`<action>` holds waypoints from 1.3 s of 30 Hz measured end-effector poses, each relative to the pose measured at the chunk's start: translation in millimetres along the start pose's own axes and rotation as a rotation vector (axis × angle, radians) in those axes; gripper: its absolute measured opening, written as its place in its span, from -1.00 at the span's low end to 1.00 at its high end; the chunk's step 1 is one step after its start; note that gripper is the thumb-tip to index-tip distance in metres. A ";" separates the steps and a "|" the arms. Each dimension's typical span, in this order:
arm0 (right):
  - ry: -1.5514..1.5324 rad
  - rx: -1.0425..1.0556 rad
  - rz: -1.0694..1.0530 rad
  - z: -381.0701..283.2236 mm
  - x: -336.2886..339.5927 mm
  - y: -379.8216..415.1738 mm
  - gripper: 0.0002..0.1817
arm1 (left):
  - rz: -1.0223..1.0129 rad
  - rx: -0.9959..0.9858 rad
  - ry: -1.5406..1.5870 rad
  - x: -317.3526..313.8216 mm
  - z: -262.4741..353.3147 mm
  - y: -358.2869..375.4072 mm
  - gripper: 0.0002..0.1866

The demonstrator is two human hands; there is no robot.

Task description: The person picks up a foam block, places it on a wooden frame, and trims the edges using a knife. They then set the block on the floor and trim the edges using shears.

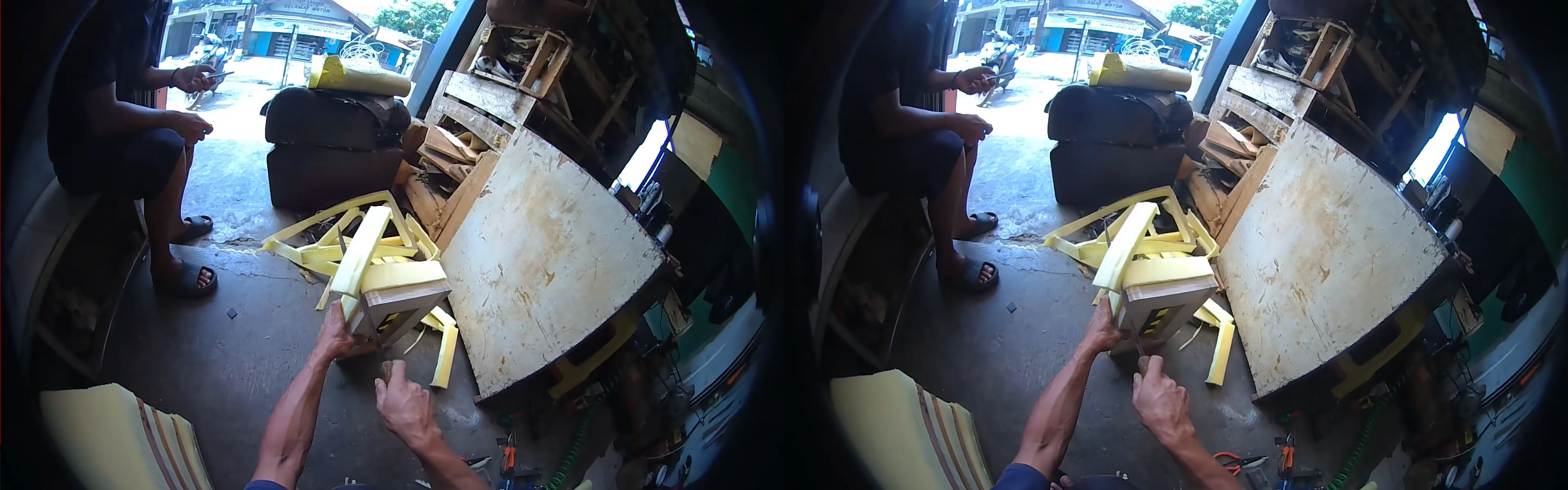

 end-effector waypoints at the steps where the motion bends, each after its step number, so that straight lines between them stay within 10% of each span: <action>1: -0.005 -0.025 0.010 6.2 -4.4 9.3 -0.59 | -0.009 -0.005 -0.002 -0.6 0.6 2.8 0.11; 6: -0.034 -0.009 -0.070 4.2 13.1 -3.7 -0.59 | -0.022 0.051 0.028 -3.5 5.5 4.6 0.07; 12: -0.168 0.064 0.454 33.9 159.4 -24.8 -0.59 | 0.071 0.000 -0.097 28.8 39.6 50.5 -0.05; 15: 0.015 0.073 0.360 93.2 179.3 -15.3 -0.59 | 0.330 -0.341 -0.387 47.0 57.8 102.2 -0.18; 22: 0.023 -0.190 -0.010 273.7 60.7 58.3 -0.57 | 0.026 -0.523 -0.950 0.1 7.2 256.4 -0.35; 28: -0.061 -0.256 0.078 342.6 -42.7 83.9 -0.47 | -0.233 -0.225 -0.470 26.7 3.3 288.3 -0.45; 34: -0.064 -0.195 0.251 318.1 -91.9 77.5 -0.36 | 0.319 0.234 -0.686 134.8 -95.2 206.3 -0.56; 39: -0.556 -0.179 -0.152 269.5 -162.5 54.0 -0.36 | 0.056 0.702 -0.660 129.2 -126.6 219.8 -0.37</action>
Point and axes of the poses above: each hand's wrist, its own y-axis away from the middle knuckle, its own x-axis out of the back of the hand, z = x × y, the point moved 7 cm from there along -y, towards the middle knuckle, and after that the axes turned 2 degrees about z, right-handed, at the moved point
